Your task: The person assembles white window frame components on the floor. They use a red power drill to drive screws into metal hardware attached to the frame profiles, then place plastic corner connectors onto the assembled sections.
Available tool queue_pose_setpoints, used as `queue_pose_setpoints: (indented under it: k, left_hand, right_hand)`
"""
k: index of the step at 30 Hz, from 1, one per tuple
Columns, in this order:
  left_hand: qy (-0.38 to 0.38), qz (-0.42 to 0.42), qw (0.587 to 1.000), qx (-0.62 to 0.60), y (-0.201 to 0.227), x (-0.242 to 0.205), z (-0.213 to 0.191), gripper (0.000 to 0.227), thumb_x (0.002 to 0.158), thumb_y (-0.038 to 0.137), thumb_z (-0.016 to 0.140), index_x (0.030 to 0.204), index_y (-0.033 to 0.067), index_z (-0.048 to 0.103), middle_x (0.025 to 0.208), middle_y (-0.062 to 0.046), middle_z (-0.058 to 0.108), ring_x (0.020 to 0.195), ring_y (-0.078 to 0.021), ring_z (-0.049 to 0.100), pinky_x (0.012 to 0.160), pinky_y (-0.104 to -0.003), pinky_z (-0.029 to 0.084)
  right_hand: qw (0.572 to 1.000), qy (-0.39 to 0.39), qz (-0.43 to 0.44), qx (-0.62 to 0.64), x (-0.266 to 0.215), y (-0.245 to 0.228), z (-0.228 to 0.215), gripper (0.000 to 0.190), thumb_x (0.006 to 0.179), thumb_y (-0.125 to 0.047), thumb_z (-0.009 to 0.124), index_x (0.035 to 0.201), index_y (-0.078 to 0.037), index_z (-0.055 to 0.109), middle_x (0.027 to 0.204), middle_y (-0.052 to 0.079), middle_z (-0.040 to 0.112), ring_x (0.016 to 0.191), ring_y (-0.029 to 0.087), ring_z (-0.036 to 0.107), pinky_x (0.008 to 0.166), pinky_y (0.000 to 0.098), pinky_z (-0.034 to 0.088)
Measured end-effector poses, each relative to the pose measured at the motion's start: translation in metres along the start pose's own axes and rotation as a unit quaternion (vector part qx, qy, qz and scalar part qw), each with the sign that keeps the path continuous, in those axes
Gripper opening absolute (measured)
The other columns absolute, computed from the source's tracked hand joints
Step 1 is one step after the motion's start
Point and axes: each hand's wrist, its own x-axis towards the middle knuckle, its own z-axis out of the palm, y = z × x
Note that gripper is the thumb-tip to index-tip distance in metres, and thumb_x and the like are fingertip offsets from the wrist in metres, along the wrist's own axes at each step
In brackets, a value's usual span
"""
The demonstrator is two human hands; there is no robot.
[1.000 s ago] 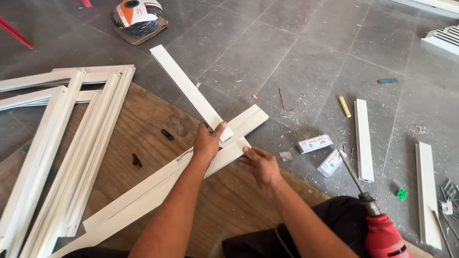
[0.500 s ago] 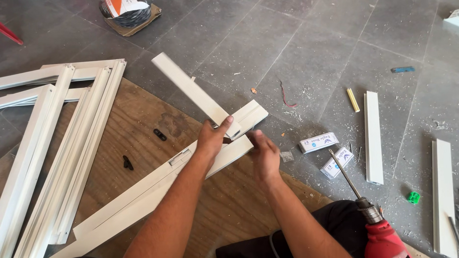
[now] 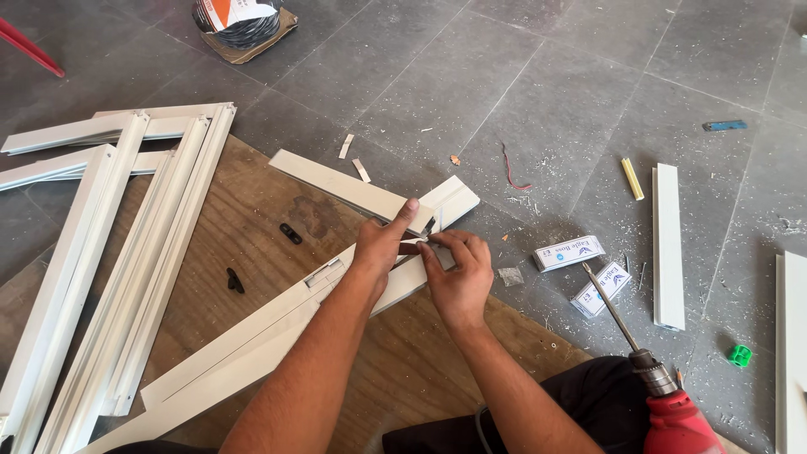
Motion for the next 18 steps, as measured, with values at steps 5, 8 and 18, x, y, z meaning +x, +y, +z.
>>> queue_pose_setpoints:
  k: [5,8,18]
  left_hand:
    - [-0.006,0.007,1.000,0.003,-0.0004,-0.0025,0.0029,0.061,0.082,0.053,0.076,0.104,-0.0036,0.072,0.090,-0.011,0.075,0.074,-0.0185,0.073,0.063,-0.033,0.064]
    - [-0.005,-0.007,1.000,-0.009,-0.0033,-0.0032,0.0034,0.060,0.082,0.052,0.076,0.106,-0.0024,0.072,0.090,-0.010,0.075,0.074,-0.0181,0.073,0.064,-0.033,0.063]
    - [0.003,0.003,1.000,-0.008,-0.0012,-0.0002,-0.0011,0.065,0.082,0.055,0.076,0.107,-0.0045,0.069,0.086,-0.013,0.072,0.070,-0.0168,0.072,0.062,-0.030,0.062]
  right_hand:
    - [1.000,0.012,-0.017,0.001,0.0007,0.0002,-0.0020,0.017,0.082,-0.012,0.085,0.095,-0.011,0.074,0.101,0.005,0.069,0.098,0.024,0.064,0.085,0.0378,0.053]
    - [0.995,0.020,-0.087,-0.036,0.0006,-0.0003,-0.0016,0.019,0.081,-0.009,0.084,0.094,-0.008,0.070,0.101,0.006,0.068,0.096,0.026,0.062,0.085,0.0411,0.048]
    - [0.999,-0.010,0.026,0.016,0.0020,0.0074,0.0014,0.023,0.083,-0.020,0.085,0.099,-0.008,0.075,0.104,0.005,0.072,0.101,0.024,0.063,0.089,0.0371,0.051]
